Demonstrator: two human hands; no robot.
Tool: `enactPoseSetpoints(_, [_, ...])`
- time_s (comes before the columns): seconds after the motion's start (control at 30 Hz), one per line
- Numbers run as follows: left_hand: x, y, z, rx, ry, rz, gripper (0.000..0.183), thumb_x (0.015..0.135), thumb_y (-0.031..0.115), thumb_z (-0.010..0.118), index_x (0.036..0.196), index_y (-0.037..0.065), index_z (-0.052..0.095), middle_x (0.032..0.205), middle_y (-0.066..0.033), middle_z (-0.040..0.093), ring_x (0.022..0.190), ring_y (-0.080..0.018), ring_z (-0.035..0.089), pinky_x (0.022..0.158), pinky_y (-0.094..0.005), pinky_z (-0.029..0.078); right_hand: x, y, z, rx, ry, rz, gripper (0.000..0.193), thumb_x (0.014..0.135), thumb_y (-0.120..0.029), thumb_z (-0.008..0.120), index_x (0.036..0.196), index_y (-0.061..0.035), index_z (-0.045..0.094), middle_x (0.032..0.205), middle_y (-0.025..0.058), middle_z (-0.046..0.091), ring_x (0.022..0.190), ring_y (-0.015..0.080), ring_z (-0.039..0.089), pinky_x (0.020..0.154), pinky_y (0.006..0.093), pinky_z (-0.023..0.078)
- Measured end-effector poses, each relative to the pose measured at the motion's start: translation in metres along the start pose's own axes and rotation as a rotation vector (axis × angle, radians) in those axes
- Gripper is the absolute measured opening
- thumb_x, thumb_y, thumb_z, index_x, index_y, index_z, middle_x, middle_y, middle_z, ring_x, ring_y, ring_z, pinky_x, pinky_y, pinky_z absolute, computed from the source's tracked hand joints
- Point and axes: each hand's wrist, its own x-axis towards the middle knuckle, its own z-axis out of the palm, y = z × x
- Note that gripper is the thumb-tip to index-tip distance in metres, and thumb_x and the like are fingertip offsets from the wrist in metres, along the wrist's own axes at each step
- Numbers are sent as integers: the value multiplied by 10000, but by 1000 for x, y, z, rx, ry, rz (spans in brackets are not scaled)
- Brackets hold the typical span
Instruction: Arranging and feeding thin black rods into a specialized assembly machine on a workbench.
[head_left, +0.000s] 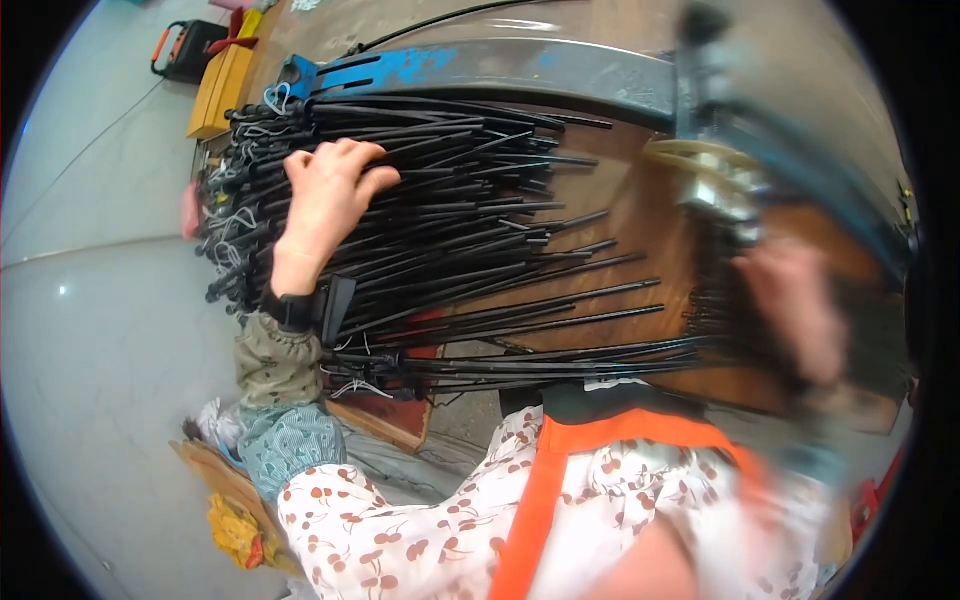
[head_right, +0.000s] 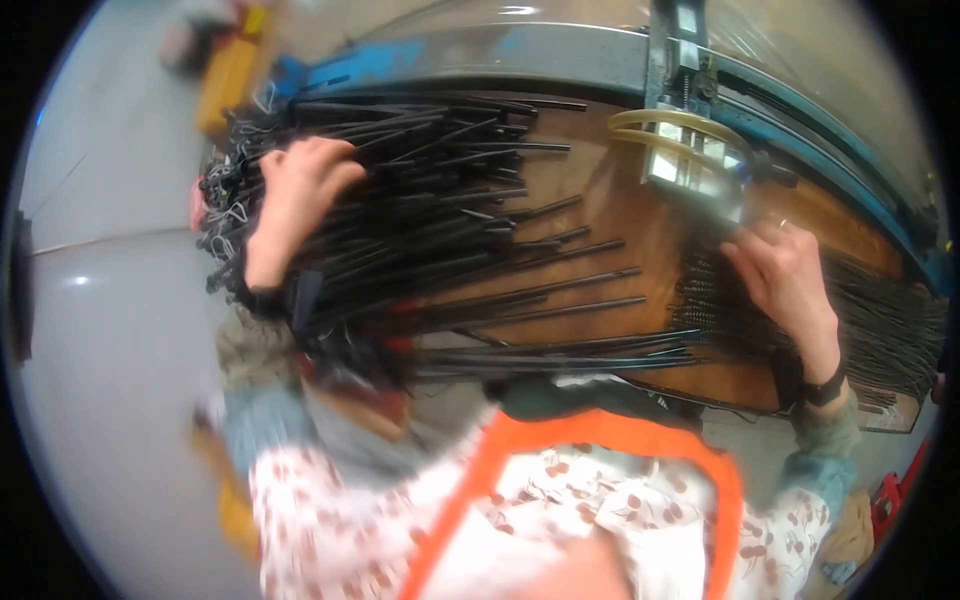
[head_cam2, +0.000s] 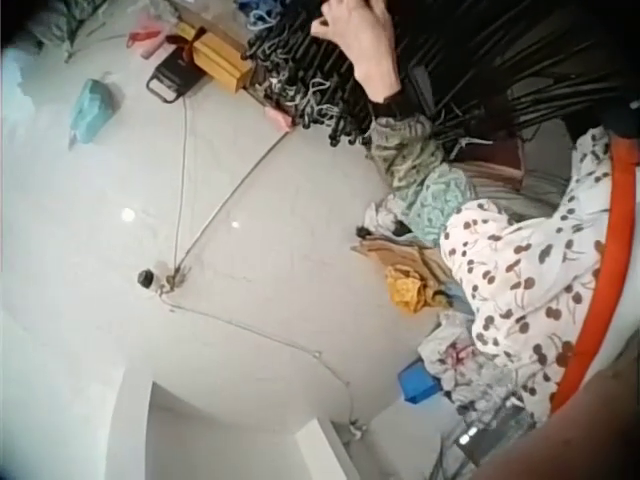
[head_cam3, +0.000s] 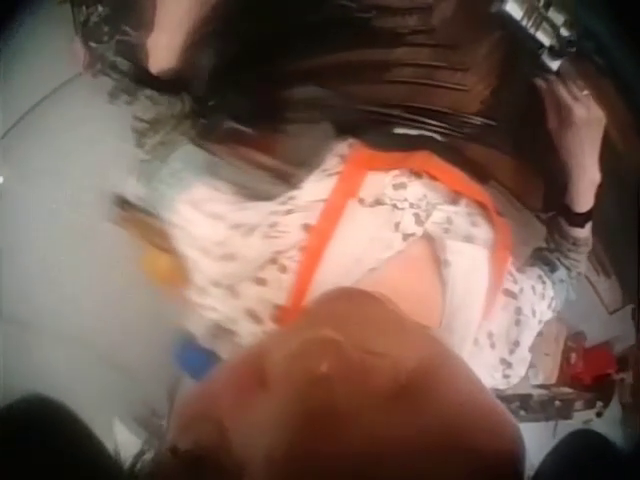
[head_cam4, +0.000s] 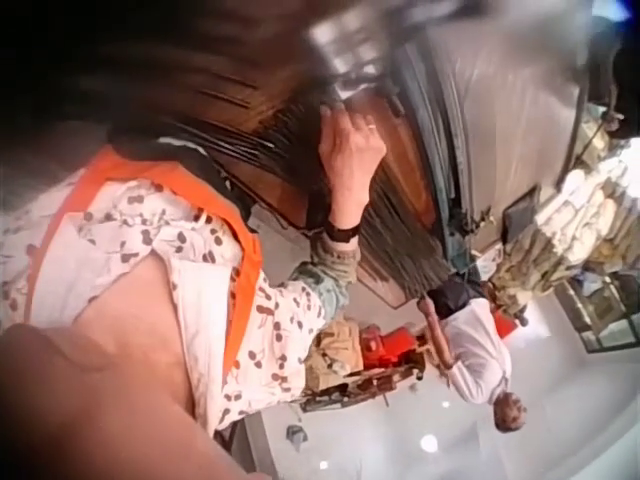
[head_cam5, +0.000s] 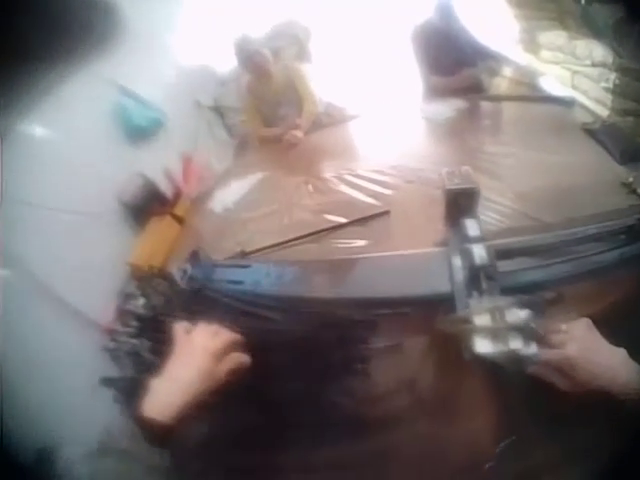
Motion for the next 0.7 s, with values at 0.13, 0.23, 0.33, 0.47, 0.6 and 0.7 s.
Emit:
enactPoseSetpoints(0.13, [-11,-15,24,-176,45,121,203,817,222,742,964,107,664,896,-42,620,934,-255,594,793,-385,448,-5,-5,-1,36,102,-58,120,913,-95,674,1001,-33,621,888,135,584,817,259,574,710,340,472])
enactPoseSetpoints(0.23, [-9,-13,27,-209,82,230,193,835,131,710,1010,94,640,853,-73,570,876,-269,587,763,-386,484,-4,-15,2,284,-99,300,156,954,-136,622,1048,-13,618,925,111,596,868,236,585,730,345,474])
enactPoseSetpoints(0.33, [-10,-9,22,-267,96,270,190,837,130,705,1008,88,633,853,-77,569,844,-258,588,731,-372,509,9,-41,-10,548,60,414,96,875,-67,657,875,25,630,736,139,593,664,287,575,612,342,442])
enactPoseSetpoints(0.47, [13,32,18,-281,138,390,254,836,99,700,1086,94,654,795,-79,570,747,-270,594,612,-378,513,5,-28,-9,348,-231,372,190,903,-153,664,1025,-11,697,870,161,687,827,265,671,746,371,527])
enactPoseSetpoints(0.6, [46,128,1,-229,126,459,233,897,249,678,1121,206,628,697,-40,532,589,-217,606,482,-351,483,-4,5,19,363,-72,115,255,890,-207,682,1066,-22,695,900,170,678,834,350,654,772,392,524])
enactPoseSetpoints(0.7, [62,204,-5,-304,102,493,302,908,292,676,1200,235,625,627,-45,500,493,-233,588,419,-353,455,-14,14,25,509,136,38,277,873,-173,691,1116,-38,684,839,153,646,775,321,637,706,392,510])
